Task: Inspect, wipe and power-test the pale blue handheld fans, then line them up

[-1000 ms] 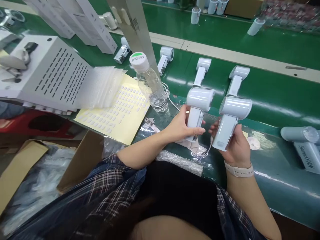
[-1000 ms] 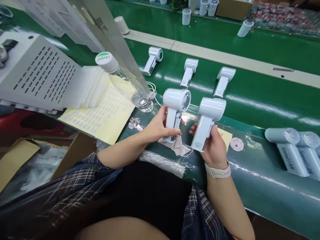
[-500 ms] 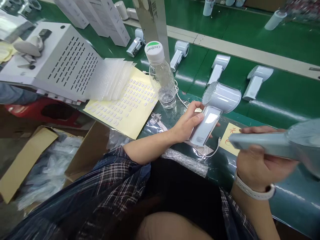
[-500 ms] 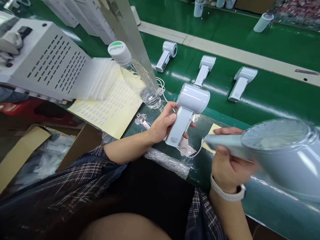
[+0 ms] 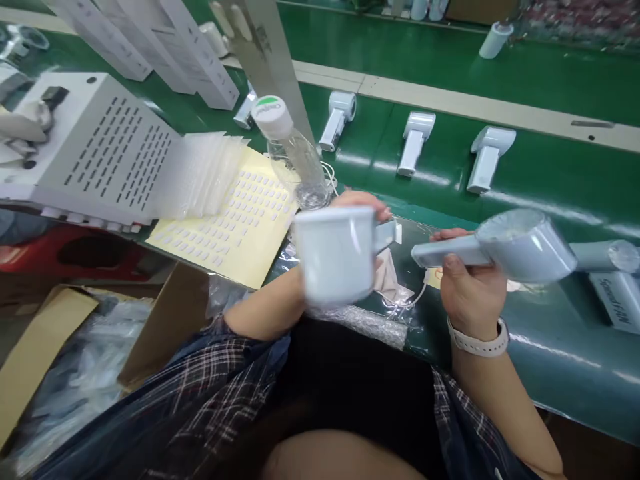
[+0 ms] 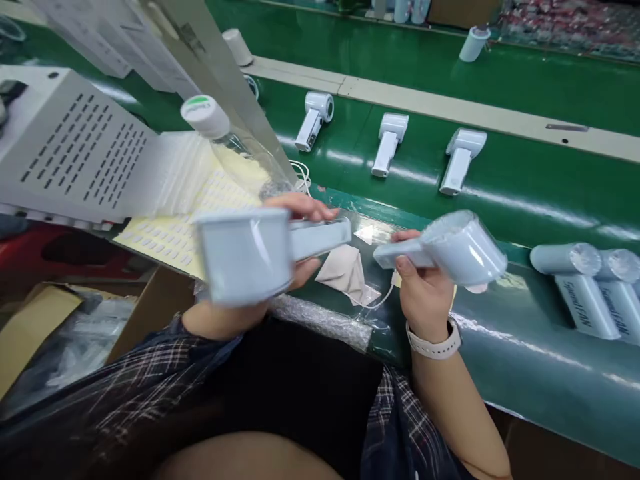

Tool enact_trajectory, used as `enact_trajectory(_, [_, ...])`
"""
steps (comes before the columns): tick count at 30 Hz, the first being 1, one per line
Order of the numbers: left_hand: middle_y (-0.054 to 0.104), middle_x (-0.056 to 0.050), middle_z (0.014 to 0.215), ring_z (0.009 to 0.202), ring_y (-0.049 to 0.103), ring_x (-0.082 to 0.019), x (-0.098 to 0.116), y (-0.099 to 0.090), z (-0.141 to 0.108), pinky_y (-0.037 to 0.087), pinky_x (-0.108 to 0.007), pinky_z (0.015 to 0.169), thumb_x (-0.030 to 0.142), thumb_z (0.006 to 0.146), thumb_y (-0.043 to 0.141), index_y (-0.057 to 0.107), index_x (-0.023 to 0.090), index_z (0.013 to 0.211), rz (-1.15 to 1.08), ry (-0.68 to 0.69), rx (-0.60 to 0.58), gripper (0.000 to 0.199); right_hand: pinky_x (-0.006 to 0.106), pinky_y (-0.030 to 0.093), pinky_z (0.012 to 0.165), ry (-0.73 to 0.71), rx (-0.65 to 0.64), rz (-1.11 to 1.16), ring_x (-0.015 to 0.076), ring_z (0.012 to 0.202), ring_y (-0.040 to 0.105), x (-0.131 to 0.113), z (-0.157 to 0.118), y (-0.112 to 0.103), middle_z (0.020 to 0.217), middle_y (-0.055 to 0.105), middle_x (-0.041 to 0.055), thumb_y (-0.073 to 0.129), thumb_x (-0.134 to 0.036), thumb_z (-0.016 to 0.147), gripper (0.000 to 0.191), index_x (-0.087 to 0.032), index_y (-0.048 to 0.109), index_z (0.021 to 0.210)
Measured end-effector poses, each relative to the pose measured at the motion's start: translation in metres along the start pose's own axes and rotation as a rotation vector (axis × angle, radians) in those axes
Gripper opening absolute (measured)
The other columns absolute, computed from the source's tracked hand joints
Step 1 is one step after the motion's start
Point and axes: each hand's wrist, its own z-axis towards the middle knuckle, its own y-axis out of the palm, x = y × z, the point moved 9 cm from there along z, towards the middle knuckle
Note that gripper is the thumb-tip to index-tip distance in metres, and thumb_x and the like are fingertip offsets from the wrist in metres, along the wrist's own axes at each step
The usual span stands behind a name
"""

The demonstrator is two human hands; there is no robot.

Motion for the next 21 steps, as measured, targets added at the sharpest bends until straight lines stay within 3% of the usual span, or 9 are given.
enact_trajectory(2, [0.071,-0.002,0.100,0.101,0.071,-0.022,-0.004,-0.002,-0.012,0.059,-0.046,0.106,0.041,0.064,0.101,0.064,0.024,0.099,0.004,0.017,-0.079,0.054,0.043,0.065,0.099,0.068,0.017,0.071,0.0218,0.101,0.074,0.004,0.000,0.000,0.107,0.078,0.0010,0.094,-0.030,0.084,0.028,-0.030,0.080,0.107])
enact_trajectory(4, [0.072,-0.002,0.091,0.091,0.070,-0.021,-0.032,-0.003,-0.029,0.060,-0.042,0.094,0.041,0.066,0.098,0.065,0.023,0.094,-0.028,-0.157,-0.139,0.047,0.044,0.066,0.097,0.129,0.033,0.096,0.0227,0.100,0.075,0.008,-0.001,0.000,0.106,0.079,0.0018,0.095,-0.034,0.082,0.030,-0.028,0.079,0.106])
enact_trajectory(6, [0.071,-0.003,0.092,0.090,0.069,-0.021,-0.065,-0.014,-0.046,0.057,-0.041,0.091,0.036,0.068,0.092,0.066,0.021,0.092,-0.028,-0.390,-0.070,0.038,0.048,0.066,0.096,0.174,0.020,0.087,0.0249,0.101,0.076,0.013,-0.003,0.001,0.107,0.079,0.0034,0.095,-0.039,0.082,0.032,-0.027,0.077,0.106])
enact_trajectory(8, [0.070,-0.004,0.096,0.095,0.066,-0.022,-0.081,-0.026,-0.055,0.055,-0.041,0.094,0.029,0.069,0.087,0.067,0.020,0.092,-0.012,-0.519,0.038,0.032,0.053,0.065,0.098,0.173,0.006,0.000,0.0278,0.104,0.076,0.017,-0.003,0.001,0.110,0.078,0.0060,0.093,-0.043,0.083,0.036,-0.025,0.075,0.108])
enact_trajectory(11, [0.067,-0.004,0.099,0.097,0.064,-0.021,-0.067,-0.024,-0.045,0.055,-0.040,0.093,0.035,0.071,0.084,0.067,0.021,0.095,-0.077,-0.523,0.052,0.033,0.058,0.062,0.099,0.164,-0.013,-0.329,0.0300,0.103,0.073,0.028,-0.003,0.000,0.108,0.077,0.0082,0.092,-0.046,0.079,0.044,-0.024,0.071,0.110])
enact_trajectory(14, [0.067,-0.005,0.103,0.100,0.067,-0.023,-0.033,0.007,-0.026,0.057,-0.040,0.094,0.039,0.075,0.081,0.068,0.022,0.108,-0.414,-0.551,-0.096,0.039,0.053,0.062,0.094,0.188,-0.046,-0.531,0.0299,0.105,0.070,0.032,-0.001,0.000,0.117,0.075,0.0093,0.093,-0.047,0.072,0.051,-0.023,0.070,0.111])
enact_trajectory(18, [0.069,-0.005,0.108,0.102,0.069,-0.022,0.007,0.049,-0.005,0.058,-0.038,0.097,0.032,0.082,0.080,0.067,0.020,0.117,-0.651,-0.537,-0.278,0.039,0.046,0.063,0.086,0.189,-0.042,-0.305,0.0288,0.097,0.073,0.006,-0.006,-0.003,0.103,0.077,0.0069,0.097,-0.053,0.076,0.046,-0.024,0.074,0.103])
enact_trajectory(21, [0.072,-0.008,0.113,0.100,0.071,-0.022,0.004,0.068,0.001,0.060,-0.036,0.090,0.033,0.077,0.081,0.063,0.018,0.115,-0.698,-0.544,-0.325,0.045,0.046,0.065,0.089,0.215,-0.051,-0.077,0.0290,0.101,0.076,-0.016,-0.013,-0.001,0.107,0.079,0.0055,0.100,-0.057,0.074,0.052,-0.028,0.076,0.110])
